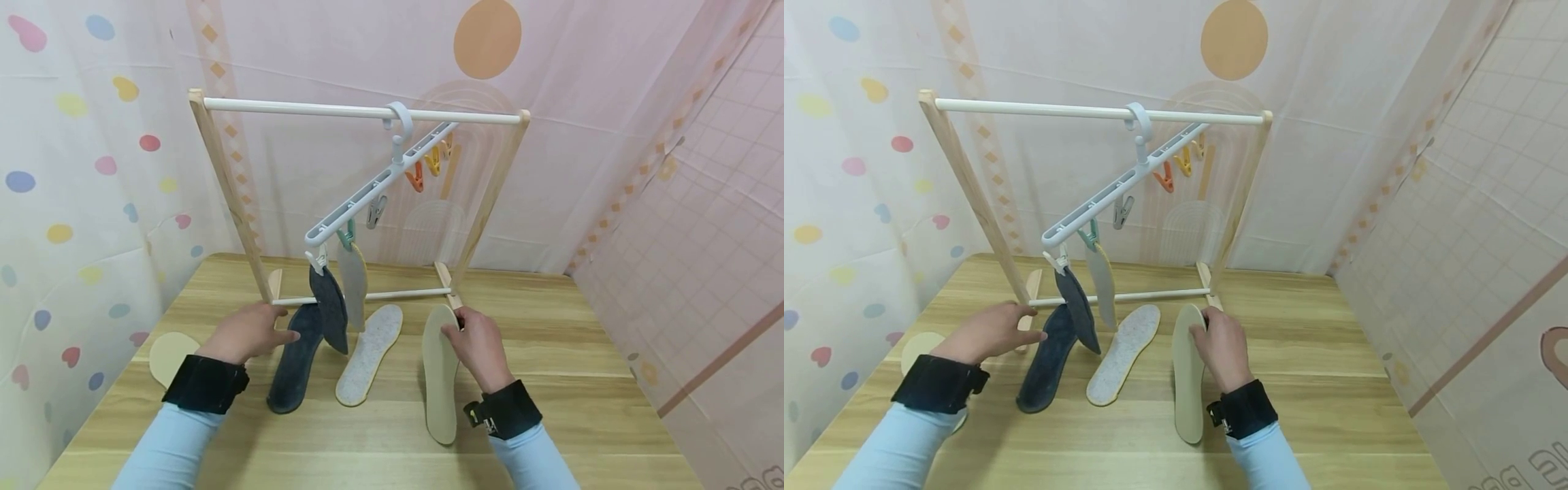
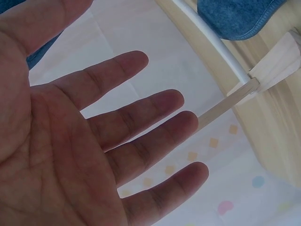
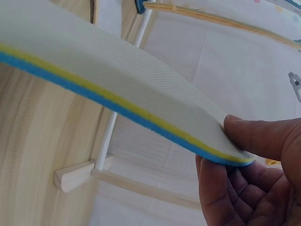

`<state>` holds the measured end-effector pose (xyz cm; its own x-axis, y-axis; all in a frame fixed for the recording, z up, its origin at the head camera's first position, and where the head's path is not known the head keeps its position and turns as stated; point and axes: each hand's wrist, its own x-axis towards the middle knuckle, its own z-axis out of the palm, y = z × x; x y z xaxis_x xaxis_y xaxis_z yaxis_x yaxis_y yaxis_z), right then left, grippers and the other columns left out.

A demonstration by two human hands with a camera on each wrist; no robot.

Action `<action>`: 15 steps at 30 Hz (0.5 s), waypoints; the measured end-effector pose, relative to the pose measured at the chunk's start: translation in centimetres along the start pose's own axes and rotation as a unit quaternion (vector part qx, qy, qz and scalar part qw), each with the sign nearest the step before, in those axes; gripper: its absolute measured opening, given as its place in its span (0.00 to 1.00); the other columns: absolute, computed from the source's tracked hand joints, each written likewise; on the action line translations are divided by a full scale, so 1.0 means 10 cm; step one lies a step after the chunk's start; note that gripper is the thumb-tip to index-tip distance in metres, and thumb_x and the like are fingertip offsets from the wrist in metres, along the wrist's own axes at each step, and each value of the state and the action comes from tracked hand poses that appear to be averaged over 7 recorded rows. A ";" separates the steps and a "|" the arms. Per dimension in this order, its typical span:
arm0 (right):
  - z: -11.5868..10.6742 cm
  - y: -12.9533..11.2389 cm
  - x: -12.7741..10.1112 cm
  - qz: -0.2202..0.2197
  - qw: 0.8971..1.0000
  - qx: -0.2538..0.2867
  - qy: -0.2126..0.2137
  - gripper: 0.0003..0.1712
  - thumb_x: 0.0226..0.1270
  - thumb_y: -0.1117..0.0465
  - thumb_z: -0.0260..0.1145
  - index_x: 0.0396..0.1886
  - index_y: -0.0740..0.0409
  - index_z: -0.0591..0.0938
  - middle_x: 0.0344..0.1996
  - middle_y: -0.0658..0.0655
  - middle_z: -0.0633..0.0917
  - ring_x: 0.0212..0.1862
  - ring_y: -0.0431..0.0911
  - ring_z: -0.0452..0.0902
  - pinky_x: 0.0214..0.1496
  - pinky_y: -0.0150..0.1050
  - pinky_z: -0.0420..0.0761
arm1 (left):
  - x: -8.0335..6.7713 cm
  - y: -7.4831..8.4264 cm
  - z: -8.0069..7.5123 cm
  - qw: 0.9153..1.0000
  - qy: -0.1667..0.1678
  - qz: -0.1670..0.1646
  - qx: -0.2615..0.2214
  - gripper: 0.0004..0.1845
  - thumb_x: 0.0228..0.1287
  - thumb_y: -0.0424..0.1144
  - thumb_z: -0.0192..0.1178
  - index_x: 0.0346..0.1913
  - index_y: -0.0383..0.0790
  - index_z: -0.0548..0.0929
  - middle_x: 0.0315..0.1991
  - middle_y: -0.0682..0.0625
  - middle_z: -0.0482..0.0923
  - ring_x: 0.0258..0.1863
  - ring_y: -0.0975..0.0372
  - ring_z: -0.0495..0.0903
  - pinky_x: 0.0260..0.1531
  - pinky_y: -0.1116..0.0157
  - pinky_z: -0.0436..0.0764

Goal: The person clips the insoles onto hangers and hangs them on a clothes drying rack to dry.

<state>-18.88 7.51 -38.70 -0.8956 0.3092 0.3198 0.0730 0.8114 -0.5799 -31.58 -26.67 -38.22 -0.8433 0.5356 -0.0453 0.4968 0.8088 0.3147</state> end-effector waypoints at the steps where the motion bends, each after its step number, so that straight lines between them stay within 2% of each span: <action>1: -0.01 0.00 0.00 -0.002 1.000 -0.001 0.002 0.09 0.62 0.64 0.71 0.39 0.66 0.85 0.31 0.58 0.85 0.30 0.47 0.79 0.29 0.40 0.79 | 0.00 0.00 -0.01 1.000 0.001 0.001 -0.001 0.32 0.62 0.49 0.67 0.58 0.25 0.78 0.51 0.28 0.78 0.51 0.36 0.77 0.47 0.40 0.76; 15: -0.06 -0.08 0.05 -0.009 1.000 -0.005 0.001 0.08 0.63 0.64 0.70 0.39 0.64 0.85 0.31 0.57 0.86 0.30 0.46 0.80 0.30 0.40 0.80 | 0.04 0.02 -0.16 0.999 0.019 0.025 0.013 0.30 0.61 0.49 0.67 0.55 0.25 0.80 0.48 0.30 0.81 0.48 0.38 0.80 0.45 0.42 0.78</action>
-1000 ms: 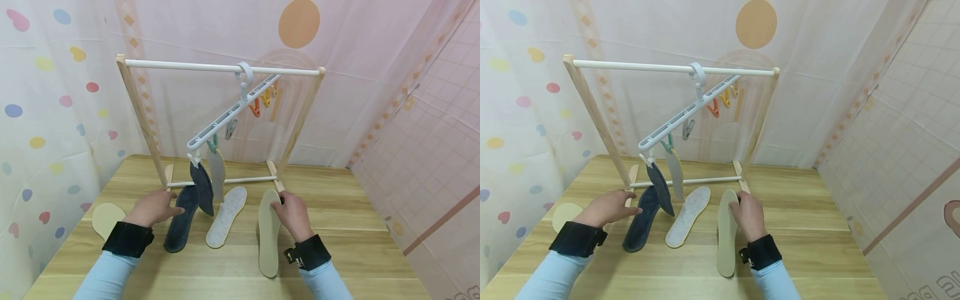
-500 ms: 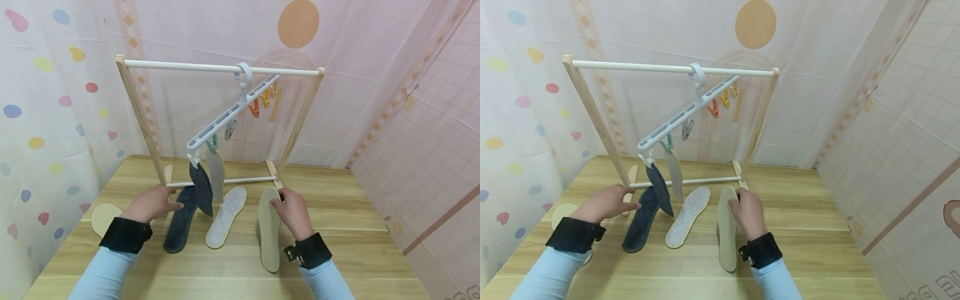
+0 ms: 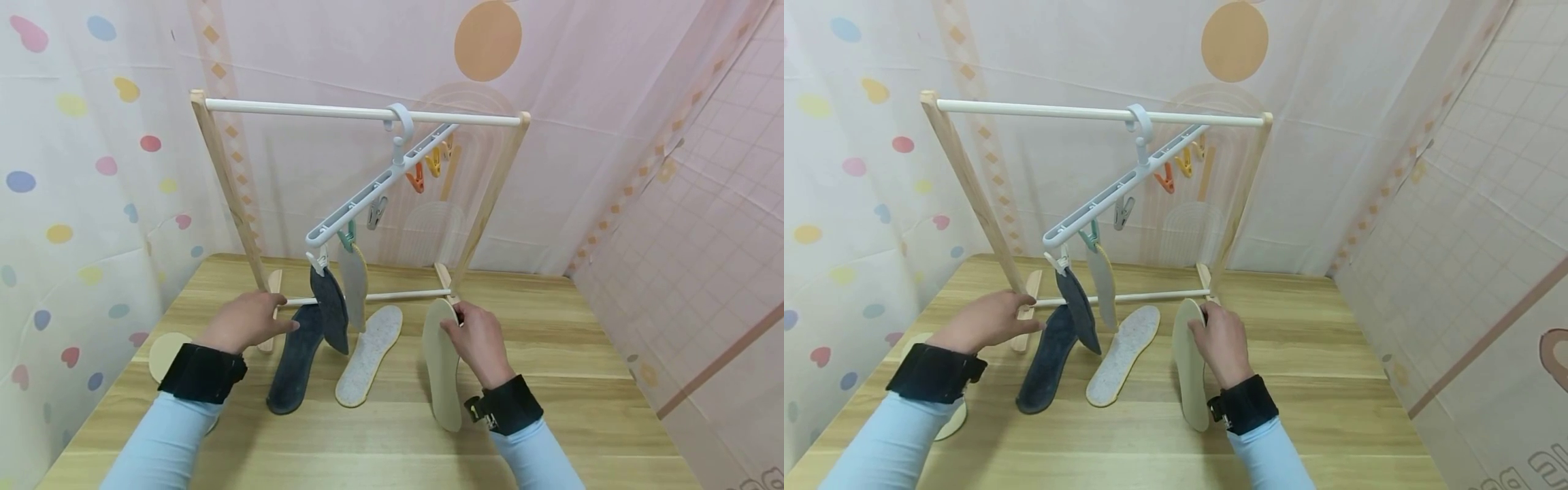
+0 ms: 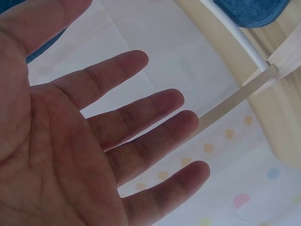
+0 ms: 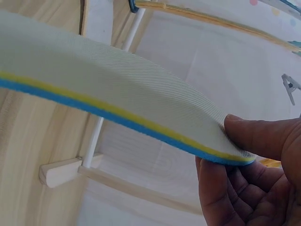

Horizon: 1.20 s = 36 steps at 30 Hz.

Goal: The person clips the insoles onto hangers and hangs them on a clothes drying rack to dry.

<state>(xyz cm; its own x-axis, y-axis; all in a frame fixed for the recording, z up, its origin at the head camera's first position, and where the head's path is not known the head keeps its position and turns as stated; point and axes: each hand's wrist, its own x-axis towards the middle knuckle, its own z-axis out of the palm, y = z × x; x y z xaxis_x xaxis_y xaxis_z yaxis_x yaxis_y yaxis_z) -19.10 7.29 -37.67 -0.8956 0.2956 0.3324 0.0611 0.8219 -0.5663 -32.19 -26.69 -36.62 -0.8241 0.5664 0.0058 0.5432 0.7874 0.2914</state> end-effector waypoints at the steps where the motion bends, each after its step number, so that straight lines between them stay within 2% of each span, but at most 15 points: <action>1: 0.00 0.00 0.00 -0.001 1.000 0.000 0.000 0.08 0.63 0.64 0.70 0.39 0.64 0.85 0.31 0.57 0.86 0.30 0.46 0.80 0.30 0.40 0.80 | 0.00 0.01 -0.01 1.000 0.002 0.003 -0.001 0.30 0.62 0.49 0.67 0.55 0.24 0.79 0.48 0.30 0.81 0.47 0.39 0.80 0.45 0.42 0.78; 9: -0.04 -0.03 0.04 -0.019 1.000 -0.004 0.003 0.08 0.63 0.63 0.70 0.39 0.63 0.85 0.31 0.57 0.86 0.31 0.46 0.81 0.31 0.41 0.80 | 0.00 0.05 -0.13 1.000 0.004 0.004 0.007 0.31 0.63 0.49 0.66 0.57 0.24 0.78 0.49 0.30 0.80 0.48 0.39 0.80 0.45 0.43 0.78; 16: -0.06 -0.08 0.06 -0.031 0.999 -0.007 0.008 0.11 0.63 0.63 0.70 0.43 0.64 0.85 0.34 0.59 0.87 0.34 0.48 0.83 0.33 0.43 0.82 | 0.01 0.05 -0.23 1.000 0.010 0.006 0.019 0.31 0.63 0.50 0.66 0.56 0.25 0.78 0.47 0.30 0.80 0.43 0.43 0.80 0.41 0.44 0.80; 26: -0.08 -0.13 0.11 -0.045 0.999 -0.009 0.014 0.11 0.63 0.64 0.70 0.42 0.65 0.85 0.33 0.59 0.87 0.33 0.48 0.83 0.34 0.43 0.82 | 0.05 0.04 -0.36 1.000 0.018 0.006 0.024 0.34 0.63 0.52 0.65 0.59 0.23 0.76 0.51 0.28 0.79 0.48 0.39 0.80 0.45 0.42 0.78; 31: -0.09 -0.16 0.12 -0.045 0.999 -0.008 0.016 0.10 0.63 0.63 0.71 0.41 0.64 0.85 0.32 0.58 0.86 0.32 0.48 0.82 0.32 0.43 0.81 | 0.07 0.05 -0.41 0.999 0.024 0.004 0.027 0.32 0.63 0.50 0.65 0.58 0.24 0.77 0.51 0.29 0.79 0.48 0.39 0.79 0.45 0.42 0.78; 36: -0.11 -0.18 0.15 -0.044 0.999 -0.011 0.020 0.08 0.63 0.63 0.71 0.38 0.63 0.85 0.30 0.57 0.86 0.31 0.47 0.81 0.31 0.42 0.80 | 0.08 0.06 -0.46 0.999 0.037 0.016 0.026 0.31 0.64 0.48 0.65 0.59 0.24 0.76 0.53 0.29 0.78 0.50 0.38 0.79 0.45 0.42 0.78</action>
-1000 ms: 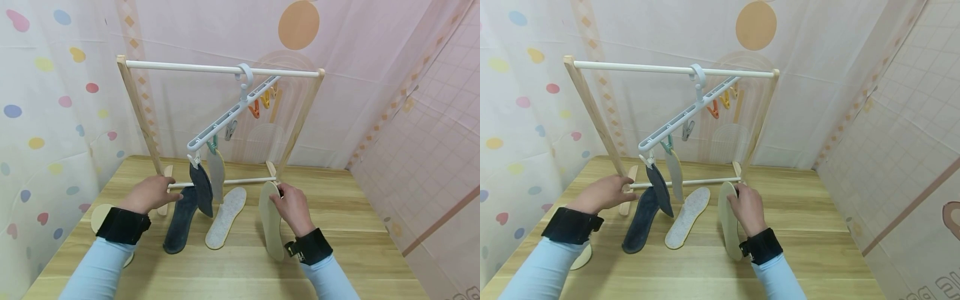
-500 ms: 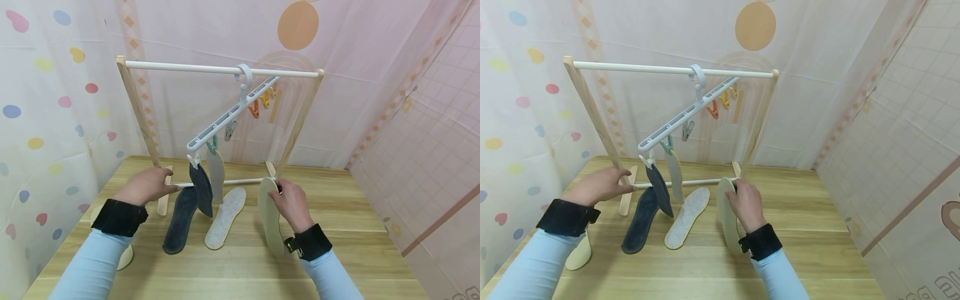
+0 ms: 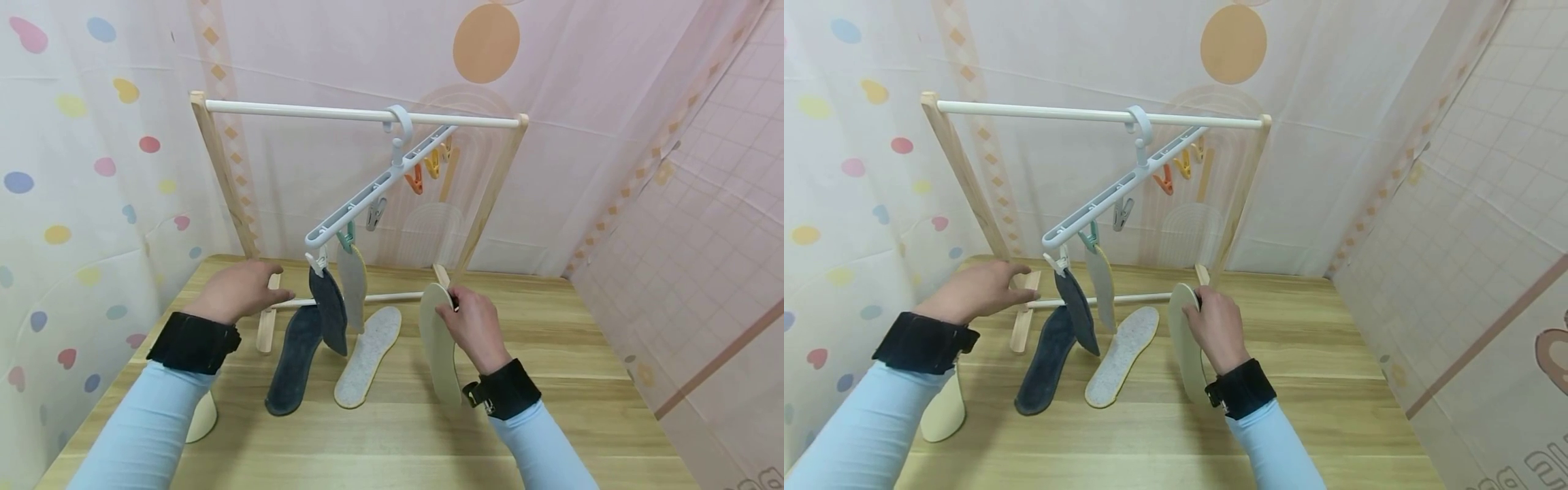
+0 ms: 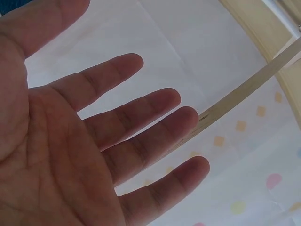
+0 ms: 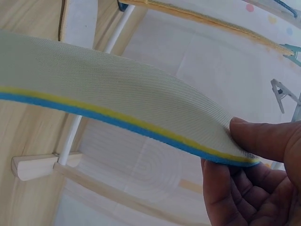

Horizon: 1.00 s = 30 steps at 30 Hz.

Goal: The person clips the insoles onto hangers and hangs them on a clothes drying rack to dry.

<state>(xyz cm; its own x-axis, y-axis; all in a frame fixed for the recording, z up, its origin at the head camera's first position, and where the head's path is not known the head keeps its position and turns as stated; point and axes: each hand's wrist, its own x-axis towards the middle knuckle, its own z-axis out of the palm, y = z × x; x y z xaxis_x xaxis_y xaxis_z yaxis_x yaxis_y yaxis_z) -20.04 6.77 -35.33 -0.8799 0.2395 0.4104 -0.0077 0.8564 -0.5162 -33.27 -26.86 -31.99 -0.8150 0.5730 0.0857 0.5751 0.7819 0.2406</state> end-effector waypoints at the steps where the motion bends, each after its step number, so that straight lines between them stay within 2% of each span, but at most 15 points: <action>1: 0.00 0.00 0.01 -0.001 1.000 -0.002 0.000 0.08 0.63 0.63 0.71 0.38 0.63 0.85 0.29 0.57 0.86 0.31 0.47 0.81 0.31 0.42 0.80 | 0.00 0.01 -0.01 1.000 0.003 0.004 0.000 0.31 0.64 0.48 0.65 0.59 0.24 0.76 0.53 0.29 0.78 0.50 0.38 0.79 0.45 0.42 0.78; 7: -0.01 -0.02 0.04 -0.010 1.000 -0.012 0.009 0.07 0.62 0.62 0.71 0.36 0.62 0.85 0.28 0.56 0.85 0.29 0.47 0.80 0.30 0.41 0.78 | 0.02 0.04 -0.10 1.000 0.014 0.016 -0.004 0.30 0.65 0.47 0.65 0.58 0.24 0.77 0.51 0.28 0.79 0.48 0.38 0.80 0.45 0.42 0.79; 12: -0.03 -0.05 0.06 -0.017 1.000 -0.013 0.014 0.08 0.62 0.62 0.72 0.37 0.63 0.85 0.28 0.57 0.85 0.30 0.47 0.81 0.30 0.41 0.78 | 0.06 0.05 -0.17 1.000 0.008 0.014 0.003 0.30 0.65 0.48 0.64 0.57 0.23 0.77 0.50 0.28 0.79 0.46 0.40 0.80 0.42 0.44 0.80; 16: -0.04 -0.08 0.07 -0.019 1.000 -0.008 0.016 0.09 0.63 0.62 0.71 0.38 0.64 0.85 0.29 0.58 0.86 0.30 0.48 0.81 0.30 0.41 0.79 | 0.10 0.05 -0.21 1.000 0.003 0.012 -0.003 0.31 0.66 0.48 0.63 0.59 0.23 0.76 0.52 0.27 0.78 0.49 0.39 0.79 0.45 0.42 0.79; 24: -0.05 -0.12 0.10 -0.020 1.000 -0.003 0.021 0.10 0.63 0.61 0.71 0.39 0.63 0.85 0.30 0.57 0.86 0.31 0.48 0.82 0.32 0.42 0.79 | 0.19 0.05 -0.26 0.999 0.005 0.042 -0.020 0.30 0.68 0.48 0.62 0.60 0.23 0.75 0.52 0.28 0.78 0.49 0.40 0.80 0.47 0.43 0.78; 30: -0.05 -0.14 0.12 -0.023 0.999 0.003 0.024 0.10 0.64 0.61 0.71 0.39 0.63 0.84 0.30 0.57 0.86 0.31 0.47 0.81 0.31 0.41 0.79 | 0.22 0.07 -0.31 0.999 0.004 0.040 -0.023 0.31 0.69 0.49 0.61 0.61 0.23 0.75 0.54 0.27 0.77 0.51 0.38 0.79 0.49 0.42 0.76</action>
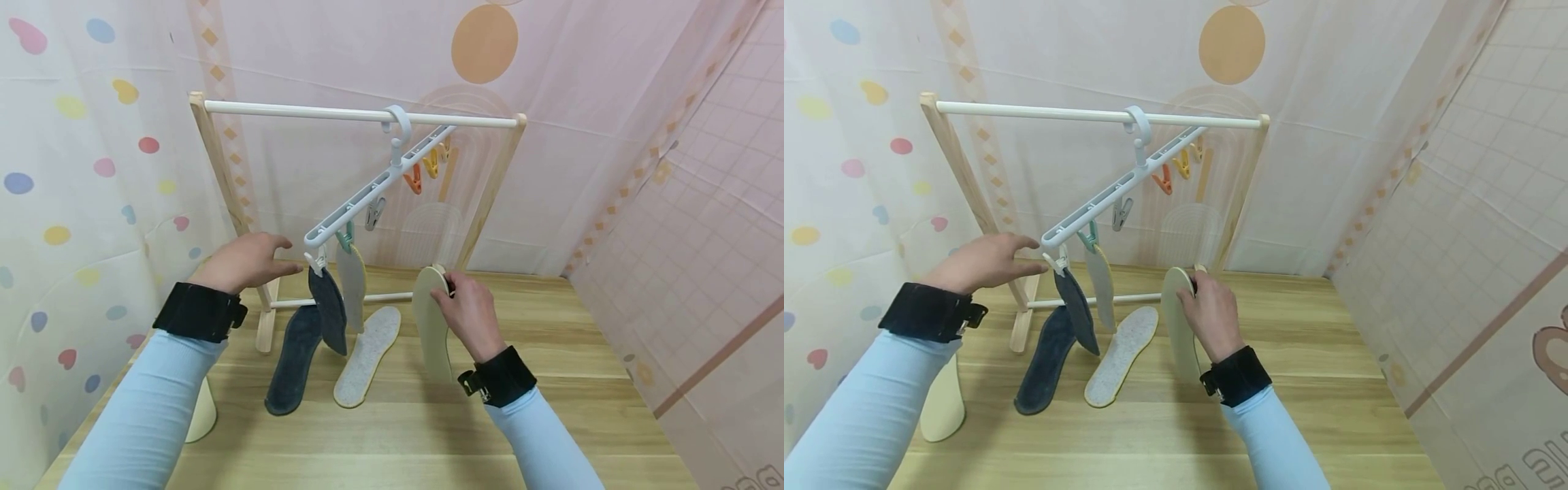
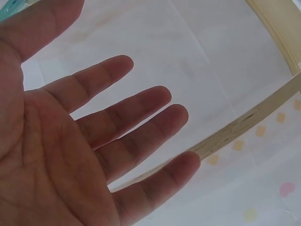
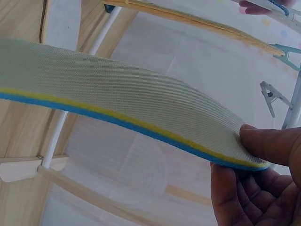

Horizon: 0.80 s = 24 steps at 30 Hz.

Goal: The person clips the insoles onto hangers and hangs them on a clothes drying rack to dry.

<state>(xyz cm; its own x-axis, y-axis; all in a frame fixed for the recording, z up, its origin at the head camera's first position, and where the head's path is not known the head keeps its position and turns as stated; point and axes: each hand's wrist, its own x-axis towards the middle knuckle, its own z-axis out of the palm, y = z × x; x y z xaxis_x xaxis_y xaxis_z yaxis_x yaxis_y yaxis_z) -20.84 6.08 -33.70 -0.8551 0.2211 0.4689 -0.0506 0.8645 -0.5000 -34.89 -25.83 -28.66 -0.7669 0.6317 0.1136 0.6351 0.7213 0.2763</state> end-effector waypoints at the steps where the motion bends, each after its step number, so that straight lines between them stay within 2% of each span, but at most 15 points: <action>1: 0.00 0.00 0.00 0.000 1.000 0.000 0.000 0.10 0.64 0.61 0.71 0.39 0.63 0.84 0.30 0.57 0.86 0.31 0.47 0.81 0.31 0.41 0.79 | 0.01 0.00 -0.01 1.000 -0.001 -0.002 0.000 0.31 0.69 0.49 0.61 0.61 0.23 0.74 0.54 0.27 0.77 0.51 0.39 0.78 0.49 0.42 0.76; 9: 0.01 -0.05 0.02 0.000 1.000 -0.003 0.005 0.10 0.65 0.61 0.71 0.40 0.63 0.84 0.31 0.58 0.86 0.32 0.48 0.82 0.32 0.42 0.79 | 0.05 0.02 -0.05 1.000 -0.001 -0.009 -0.022 0.32 0.69 0.51 0.60 0.62 0.25 0.74 0.56 0.28 0.76 0.51 0.41 0.78 0.49 0.41 0.75; 16: 0.03 -0.09 0.03 -0.008 1.000 0.003 0.006 0.10 0.65 0.61 0.71 0.40 0.62 0.85 0.31 0.57 0.86 0.31 0.48 0.81 0.31 0.41 0.79 | 0.11 0.03 -0.07 0.999 0.017 0.009 -0.034 0.29 0.68 0.47 0.61 0.60 0.25 0.76 0.55 0.28 0.77 0.49 0.42 0.79 0.48 0.43 0.77; 24: 0.05 -0.11 0.05 -0.011 1.000 0.011 0.004 0.10 0.65 0.60 0.71 0.41 0.62 0.85 0.31 0.56 0.85 0.31 0.47 0.81 0.31 0.40 0.79 | 0.17 0.04 -0.09 0.997 0.016 0.019 -0.080 0.25 0.70 0.49 0.59 0.59 0.33 0.79 0.56 0.31 0.77 0.48 0.46 0.78 0.45 0.47 0.77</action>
<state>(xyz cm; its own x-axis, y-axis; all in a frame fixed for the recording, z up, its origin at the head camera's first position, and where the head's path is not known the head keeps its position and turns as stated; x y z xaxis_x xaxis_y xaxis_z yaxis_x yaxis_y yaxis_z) -21.46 5.04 -33.25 -0.8495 0.2065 0.4856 -0.0804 0.8588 -0.5059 -36.03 -24.74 -27.47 -0.7474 0.6456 0.1569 0.6423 0.6418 0.4191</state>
